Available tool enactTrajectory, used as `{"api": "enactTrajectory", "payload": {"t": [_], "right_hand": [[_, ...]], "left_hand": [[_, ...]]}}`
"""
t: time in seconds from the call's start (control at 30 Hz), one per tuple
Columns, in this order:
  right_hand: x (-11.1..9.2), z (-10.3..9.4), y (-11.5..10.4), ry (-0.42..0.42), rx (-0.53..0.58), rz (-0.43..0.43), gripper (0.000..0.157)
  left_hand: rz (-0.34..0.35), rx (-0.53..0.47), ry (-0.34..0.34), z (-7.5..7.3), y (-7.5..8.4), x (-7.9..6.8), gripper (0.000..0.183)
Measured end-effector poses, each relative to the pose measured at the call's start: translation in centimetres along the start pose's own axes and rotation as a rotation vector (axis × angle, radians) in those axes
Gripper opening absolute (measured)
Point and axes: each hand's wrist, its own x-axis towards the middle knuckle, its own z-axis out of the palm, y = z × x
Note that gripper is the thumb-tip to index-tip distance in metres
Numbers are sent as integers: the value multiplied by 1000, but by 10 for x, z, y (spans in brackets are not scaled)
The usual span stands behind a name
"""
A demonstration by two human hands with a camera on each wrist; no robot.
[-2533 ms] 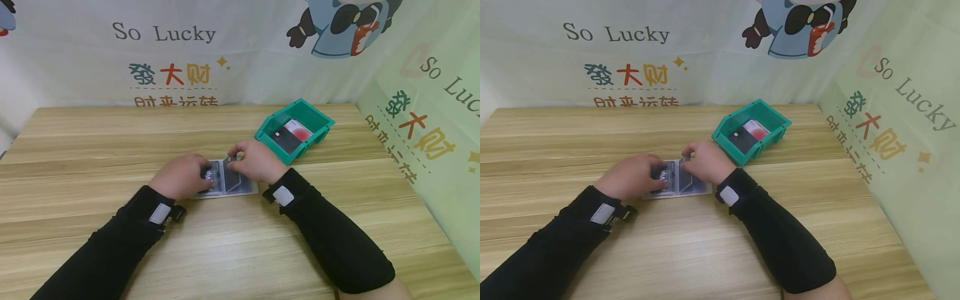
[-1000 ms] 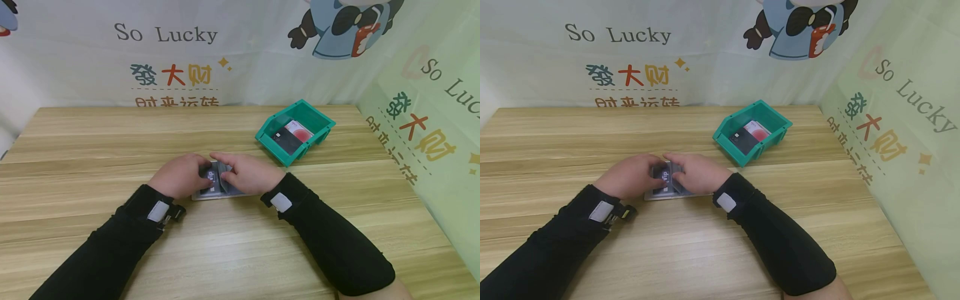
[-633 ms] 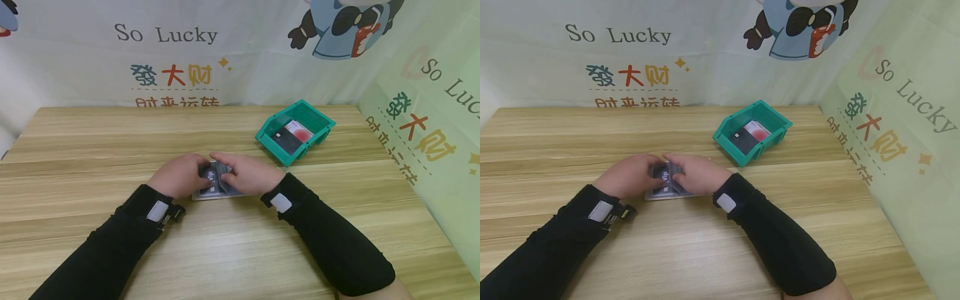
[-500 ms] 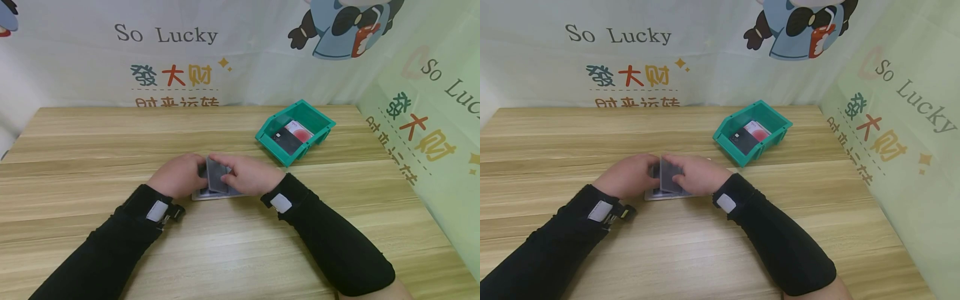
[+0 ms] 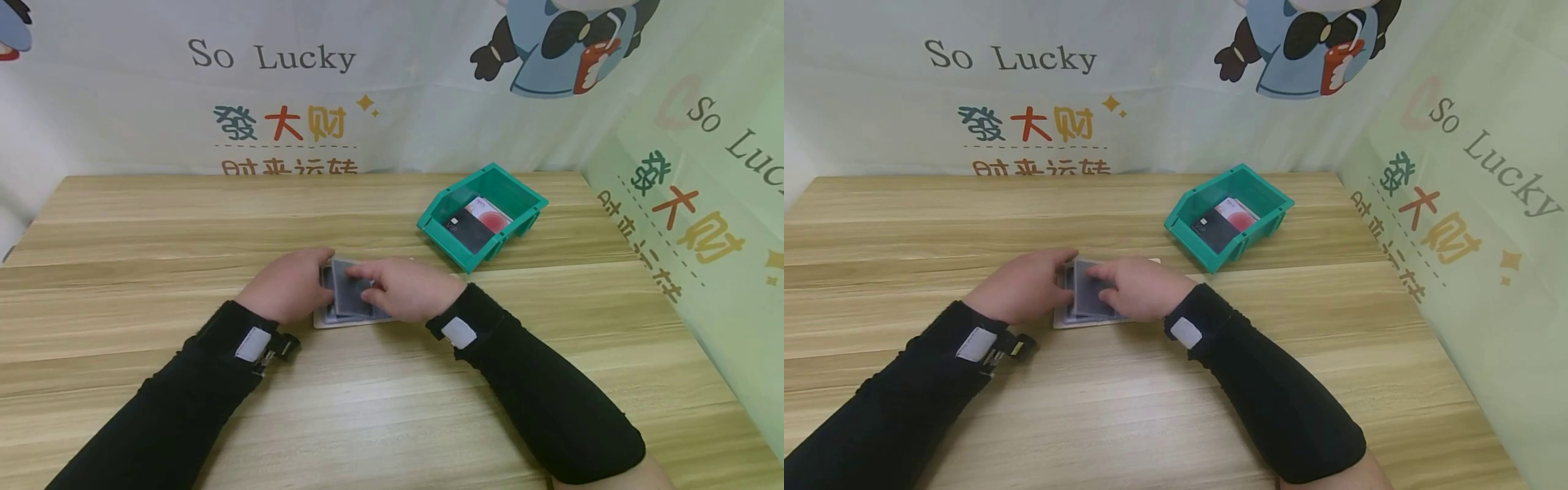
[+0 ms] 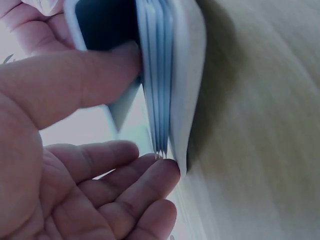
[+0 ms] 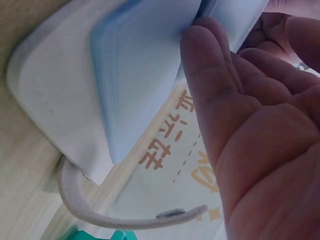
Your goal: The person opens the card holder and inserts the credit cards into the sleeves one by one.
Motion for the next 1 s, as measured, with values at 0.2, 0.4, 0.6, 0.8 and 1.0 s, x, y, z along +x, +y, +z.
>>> {"api": "enactTrajectory", "payload": {"t": [0.2,0.4,0.6,0.8,1.0], "right_hand": [[0,2,0,-20,-14,-26,43],[0,4,1,-16,-7,-42,42],[-2,-2,5,35,29,-39,42],[-14,-36,27,281,-69,144,38],[-24,-66,67,449,-186,419,37]], "left_hand": [[11,24,-10,-1,2,-1,49],[50,15,12,0,3,-4,59],[41,8,12,1,2,-6,65],[47,-3,7,-1,2,-7,67],[36,-24,-9,-2,1,-7,66]]}}
